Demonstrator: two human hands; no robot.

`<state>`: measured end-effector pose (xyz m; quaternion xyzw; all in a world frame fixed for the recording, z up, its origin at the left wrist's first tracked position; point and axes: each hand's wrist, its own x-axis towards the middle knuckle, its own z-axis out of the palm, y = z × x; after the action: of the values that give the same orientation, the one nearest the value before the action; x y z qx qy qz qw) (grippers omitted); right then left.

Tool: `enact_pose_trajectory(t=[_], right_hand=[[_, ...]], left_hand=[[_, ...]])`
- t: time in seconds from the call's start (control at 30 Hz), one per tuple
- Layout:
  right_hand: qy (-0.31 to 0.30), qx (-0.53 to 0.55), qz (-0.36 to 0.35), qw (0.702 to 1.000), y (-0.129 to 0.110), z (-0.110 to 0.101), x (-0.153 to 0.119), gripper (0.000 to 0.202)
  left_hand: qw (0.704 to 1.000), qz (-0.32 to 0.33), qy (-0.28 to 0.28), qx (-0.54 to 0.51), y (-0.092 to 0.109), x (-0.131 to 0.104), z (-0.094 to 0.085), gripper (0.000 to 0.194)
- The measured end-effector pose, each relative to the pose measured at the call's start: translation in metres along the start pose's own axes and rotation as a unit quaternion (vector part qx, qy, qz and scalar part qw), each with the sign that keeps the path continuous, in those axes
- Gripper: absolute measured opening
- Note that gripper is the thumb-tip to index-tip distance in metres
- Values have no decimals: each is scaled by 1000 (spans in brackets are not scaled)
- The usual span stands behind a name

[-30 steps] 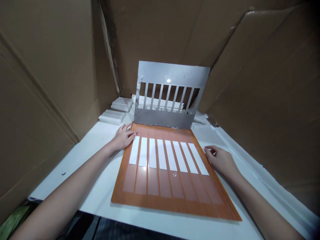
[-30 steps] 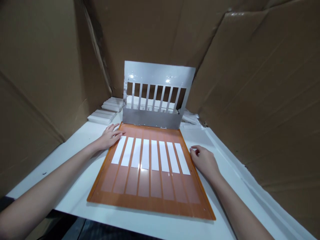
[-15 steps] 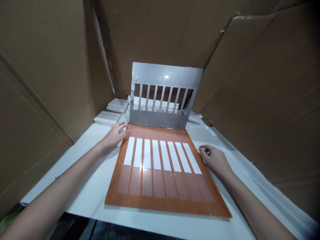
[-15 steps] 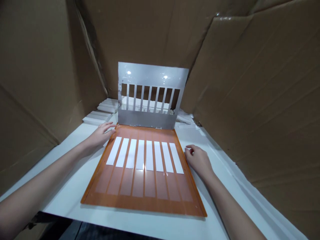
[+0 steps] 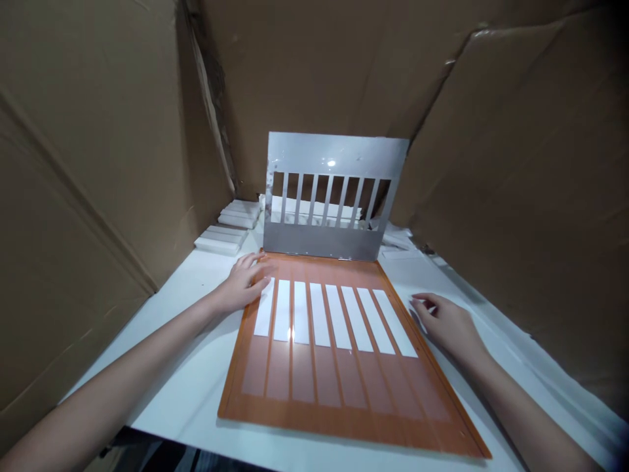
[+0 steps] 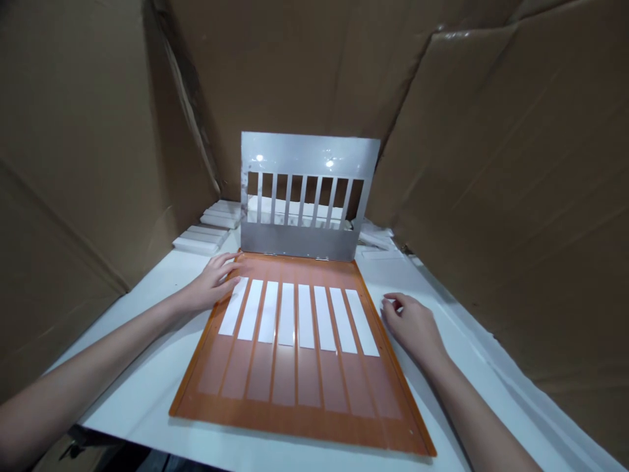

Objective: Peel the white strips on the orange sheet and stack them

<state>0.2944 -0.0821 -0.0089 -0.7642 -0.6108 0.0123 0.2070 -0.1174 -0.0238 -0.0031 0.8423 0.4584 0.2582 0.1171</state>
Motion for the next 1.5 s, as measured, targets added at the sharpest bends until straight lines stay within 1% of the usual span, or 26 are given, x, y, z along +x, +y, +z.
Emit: enact_pose_trajectory(t=[0.1,0.3,0.53,0.63,0.7,0.87,0.97,1.1,1.17,1.27,1.33,1.37,1.43,1.5], right_hand=[[6,7,1,1000,0,1,1,39],[14,19,-5,1000,-3,2,2,37],[-13,20,11,1000,-11,-1,-1,38],[-18,17,18,1000,-14,-1,-2,35],[-18,15,21,999,-14,0,-2,33],[-7,11,23,1000,-13,2,-2,31],[-4,10,18,1000,-15,1,-3,32],[5,14,30,999,-17,2,-1,30],[10,17,33,999,-15,4,0,30],[21,0,32,999,-9,6,0,29],[49,-36,36,998,-8,6,-1,29],[68,-55,32,996,-9,4,-1,28],[98,-79,3,992,-18,0,1,27],[99,-73,-52,991,-38,-5,5,26]], left_hand=[[1000,9,-12,11,-1,-7,-2,34],[1000,-19,14,-15,-5,-13,-3,37],[999,29,7,20,-6,-13,-4,39],[999,31,5,22,-6,-12,-4,37],[999,29,-8,24,-7,-13,-2,35],[996,30,-65,58,-11,-13,2,32],[993,51,-68,81,-9,-11,0,32],[986,110,-63,109,-2,-9,-6,32],[983,128,-64,119,1,-9,-8,32],[982,132,-66,119,3,-10,-11,30],[983,127,-70,109,3,-11,-13,29],[984,124,-72,103,2,-11,-13,29],[985,122,-78,89,1,-13,-14,32],[986,123,-84,79,0,-14,-15,38]])
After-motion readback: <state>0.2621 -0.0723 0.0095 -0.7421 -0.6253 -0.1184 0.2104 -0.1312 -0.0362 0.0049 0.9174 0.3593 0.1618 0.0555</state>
